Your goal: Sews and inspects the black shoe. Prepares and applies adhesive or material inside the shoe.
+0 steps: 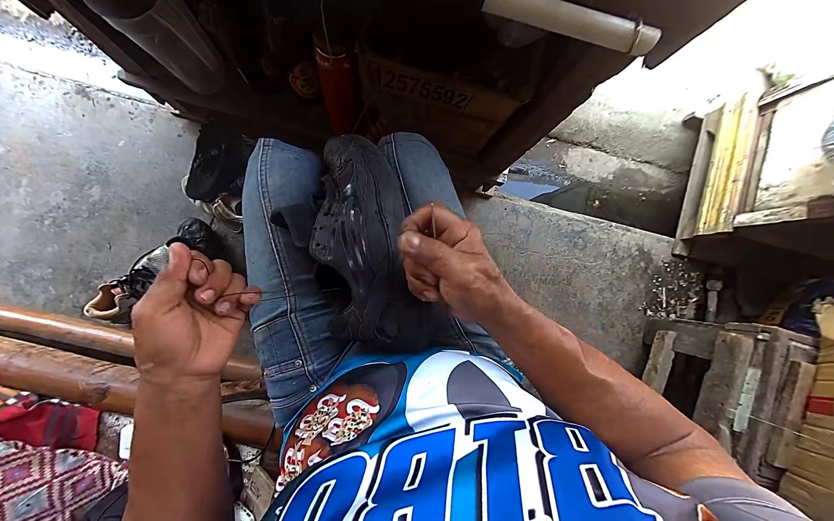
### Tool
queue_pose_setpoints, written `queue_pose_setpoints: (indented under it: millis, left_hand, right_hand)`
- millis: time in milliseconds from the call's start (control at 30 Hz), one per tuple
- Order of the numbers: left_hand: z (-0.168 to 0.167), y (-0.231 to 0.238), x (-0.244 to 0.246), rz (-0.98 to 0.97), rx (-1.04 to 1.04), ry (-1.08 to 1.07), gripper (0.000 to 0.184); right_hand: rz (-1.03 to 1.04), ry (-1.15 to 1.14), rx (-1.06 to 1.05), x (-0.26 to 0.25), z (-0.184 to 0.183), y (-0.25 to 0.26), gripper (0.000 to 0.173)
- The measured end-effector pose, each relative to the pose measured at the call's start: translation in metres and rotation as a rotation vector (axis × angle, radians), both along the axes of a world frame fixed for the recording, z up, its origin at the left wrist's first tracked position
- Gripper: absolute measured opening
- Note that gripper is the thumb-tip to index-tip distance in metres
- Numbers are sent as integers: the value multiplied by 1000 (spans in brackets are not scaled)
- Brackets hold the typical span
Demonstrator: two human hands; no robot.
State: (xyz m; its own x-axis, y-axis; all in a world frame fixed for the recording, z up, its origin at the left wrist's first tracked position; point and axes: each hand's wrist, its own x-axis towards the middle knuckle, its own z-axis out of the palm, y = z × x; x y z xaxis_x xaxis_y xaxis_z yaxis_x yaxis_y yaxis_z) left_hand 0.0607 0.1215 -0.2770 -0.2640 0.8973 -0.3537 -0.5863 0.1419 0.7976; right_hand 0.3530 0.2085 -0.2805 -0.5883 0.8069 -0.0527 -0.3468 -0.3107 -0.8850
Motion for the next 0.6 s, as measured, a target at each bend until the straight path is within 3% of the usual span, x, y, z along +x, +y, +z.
queue_pose_setpoints:
  millis: [267,400,467,533,567,600]
  left_hand:
    - [-10,-10,-35,91,-70,66,52]
    - [-1,-17,-35,-78,-6,123,49]
    - [0,-24,-37,-159,1,278,38]
    - [-1,-32,-40,-197,-73,624,21]
    - [-1,-34,-39,-221,-141,861,18]
    - [3,-34,-34,-243,-196,1056,28]
  right_hand:
    - [18,-186,226,-17,5,-6,13]
    - [44,-88,112,-1,5,2,11]
    - [-20,-52,17,20,5,7,11]
    - [-95,-93,-13,44,5,10,14]
    - [-142,-159,-5,56,4,10,14]
    - [-201,-272,10,65,2,9,15]
